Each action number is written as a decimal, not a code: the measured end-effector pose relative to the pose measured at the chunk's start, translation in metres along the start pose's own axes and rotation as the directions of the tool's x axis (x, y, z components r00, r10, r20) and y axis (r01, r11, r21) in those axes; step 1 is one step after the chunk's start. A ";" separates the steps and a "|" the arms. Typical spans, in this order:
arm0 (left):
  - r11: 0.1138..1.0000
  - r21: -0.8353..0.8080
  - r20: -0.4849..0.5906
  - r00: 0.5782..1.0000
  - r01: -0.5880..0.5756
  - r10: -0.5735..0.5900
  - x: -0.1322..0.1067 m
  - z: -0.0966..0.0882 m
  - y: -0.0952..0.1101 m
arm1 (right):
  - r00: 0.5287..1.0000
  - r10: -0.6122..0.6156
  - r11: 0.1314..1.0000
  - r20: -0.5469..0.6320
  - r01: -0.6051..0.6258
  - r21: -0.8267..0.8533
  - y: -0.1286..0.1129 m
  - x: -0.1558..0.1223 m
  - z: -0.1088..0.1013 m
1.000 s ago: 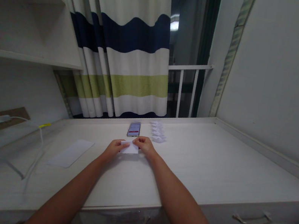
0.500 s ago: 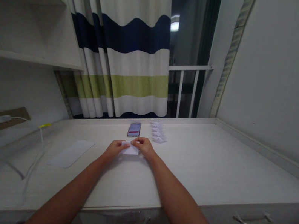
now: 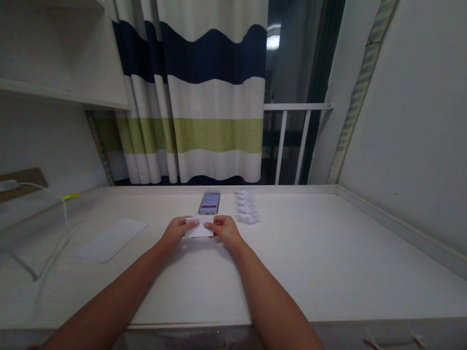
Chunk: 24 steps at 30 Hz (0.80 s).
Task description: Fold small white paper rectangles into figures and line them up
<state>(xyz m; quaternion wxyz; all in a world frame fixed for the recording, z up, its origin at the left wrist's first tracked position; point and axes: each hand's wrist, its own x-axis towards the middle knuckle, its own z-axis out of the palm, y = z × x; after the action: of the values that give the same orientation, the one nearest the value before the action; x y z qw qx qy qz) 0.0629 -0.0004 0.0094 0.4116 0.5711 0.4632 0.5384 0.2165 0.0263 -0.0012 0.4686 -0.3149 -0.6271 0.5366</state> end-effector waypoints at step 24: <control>0.995 -0.098 0.011 1.000 -0.016 0.017 0.001 0.002 -0.005 | 0.999 0.025 0.998 0.045 -0.022 -0.066 -0.015 -0.004 0.002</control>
<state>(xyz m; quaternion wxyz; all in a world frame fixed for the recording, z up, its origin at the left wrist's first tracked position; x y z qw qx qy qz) 0.0641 0.0018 0.0048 0.4373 0.5574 0.4291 0.5603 0.2182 0.0183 0.0121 0.4372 -0.3249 -0.6513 0.5283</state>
